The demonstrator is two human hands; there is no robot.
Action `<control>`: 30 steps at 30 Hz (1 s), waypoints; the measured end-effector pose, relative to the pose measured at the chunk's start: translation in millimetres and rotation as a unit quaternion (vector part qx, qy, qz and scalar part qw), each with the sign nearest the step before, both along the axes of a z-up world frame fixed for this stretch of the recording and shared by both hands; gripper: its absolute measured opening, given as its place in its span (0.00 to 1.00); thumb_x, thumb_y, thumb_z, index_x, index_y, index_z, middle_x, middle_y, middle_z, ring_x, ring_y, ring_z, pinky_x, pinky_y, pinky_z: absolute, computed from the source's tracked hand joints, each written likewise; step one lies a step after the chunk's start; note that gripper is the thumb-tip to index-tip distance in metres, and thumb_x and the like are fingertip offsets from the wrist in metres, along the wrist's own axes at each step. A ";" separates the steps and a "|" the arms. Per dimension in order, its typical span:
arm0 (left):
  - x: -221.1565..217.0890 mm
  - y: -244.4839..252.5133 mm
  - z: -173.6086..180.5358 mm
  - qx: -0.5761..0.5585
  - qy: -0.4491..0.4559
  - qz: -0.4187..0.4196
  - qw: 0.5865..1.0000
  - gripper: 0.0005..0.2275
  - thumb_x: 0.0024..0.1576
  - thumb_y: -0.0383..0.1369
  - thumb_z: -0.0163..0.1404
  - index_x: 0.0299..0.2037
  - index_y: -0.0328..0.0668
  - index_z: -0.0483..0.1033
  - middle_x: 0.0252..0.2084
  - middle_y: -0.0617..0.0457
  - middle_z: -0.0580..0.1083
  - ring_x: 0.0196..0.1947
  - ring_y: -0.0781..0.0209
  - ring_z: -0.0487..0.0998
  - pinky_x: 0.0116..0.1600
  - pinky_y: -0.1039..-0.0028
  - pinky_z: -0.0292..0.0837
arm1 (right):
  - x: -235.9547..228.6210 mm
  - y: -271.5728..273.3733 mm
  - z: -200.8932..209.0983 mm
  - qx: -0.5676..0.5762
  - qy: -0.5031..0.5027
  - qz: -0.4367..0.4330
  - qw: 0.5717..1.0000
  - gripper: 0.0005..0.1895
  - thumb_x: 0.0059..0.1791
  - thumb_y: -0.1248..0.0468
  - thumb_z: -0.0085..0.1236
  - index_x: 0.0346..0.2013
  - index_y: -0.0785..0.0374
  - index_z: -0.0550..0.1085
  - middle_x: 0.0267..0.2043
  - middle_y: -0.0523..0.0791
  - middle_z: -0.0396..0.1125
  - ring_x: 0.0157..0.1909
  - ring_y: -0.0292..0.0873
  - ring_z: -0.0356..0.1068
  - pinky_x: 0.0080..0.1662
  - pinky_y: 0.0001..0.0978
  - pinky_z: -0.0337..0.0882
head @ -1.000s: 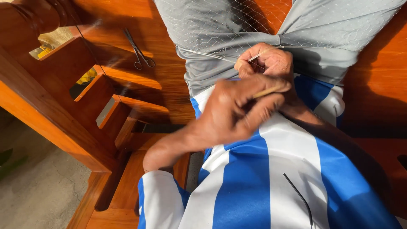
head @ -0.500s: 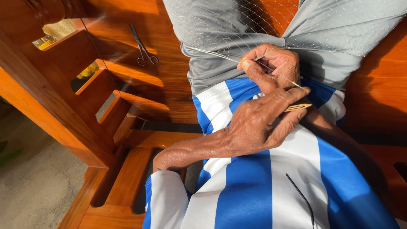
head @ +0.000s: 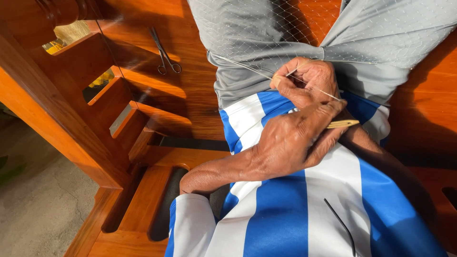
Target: Repairing or weaving a fine mesh fishing net using a wooden shuttle
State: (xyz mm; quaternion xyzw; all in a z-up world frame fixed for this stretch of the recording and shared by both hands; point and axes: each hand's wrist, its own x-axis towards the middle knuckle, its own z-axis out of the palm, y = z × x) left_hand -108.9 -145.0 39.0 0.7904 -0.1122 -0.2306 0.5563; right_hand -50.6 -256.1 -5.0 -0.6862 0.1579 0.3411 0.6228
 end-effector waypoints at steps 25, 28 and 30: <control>73.4 44.2 18.3 -0.161 0.166 0.192 0.954 0.12 0.69 0.31 0.57 0.62 0.42 0.77 0.52 0.52 0.82 0.47 0.66 0.83 0.55 0.78 0.84 | -21.1 -18.6 -26.2 -0.096 -0.144 0.014 0.985 0.21 0.58 0.52 0.58 0.27 0.57 0.63 0.27 0.35 0.53 0.34 0.33 0.51 0.34 0.35 0.52; 75.4 76.3 4.9 -0.195 0.147 0.244 0.938 0.08 0.69 0.32 0.56 0.54 0.36 0.79 0.51 0.48 0.81 0.45 0.67 0.83 0.48 0.81 0.84 | -9.7 -14.3 -9.5 -0.062 -0.146 0.029 0.987 0.09 0.59 0.66 0.66 0.36 0.69 0.81 0.34 0.47 0.77 0.31 0.37 0.76 0.35 0.25 0.74; 72.5 85.7 4.5 -0.197 0.155 0.234 0.940 0.09 0.70 0.32 0.55 0.54 0.35 0.79 0.43 0.54 0.77 0.37 0.70 0.73 0.41 0.82 0.71 | -8.8 -17.2 -10.2 -0.056 -0.137 0.043 0.988 0.12 0.58 0.63 0.67 0.35 0.70 0.81 0.36 0.48 0.78 0.31 0.38 0.76 0.33 0.25 0.73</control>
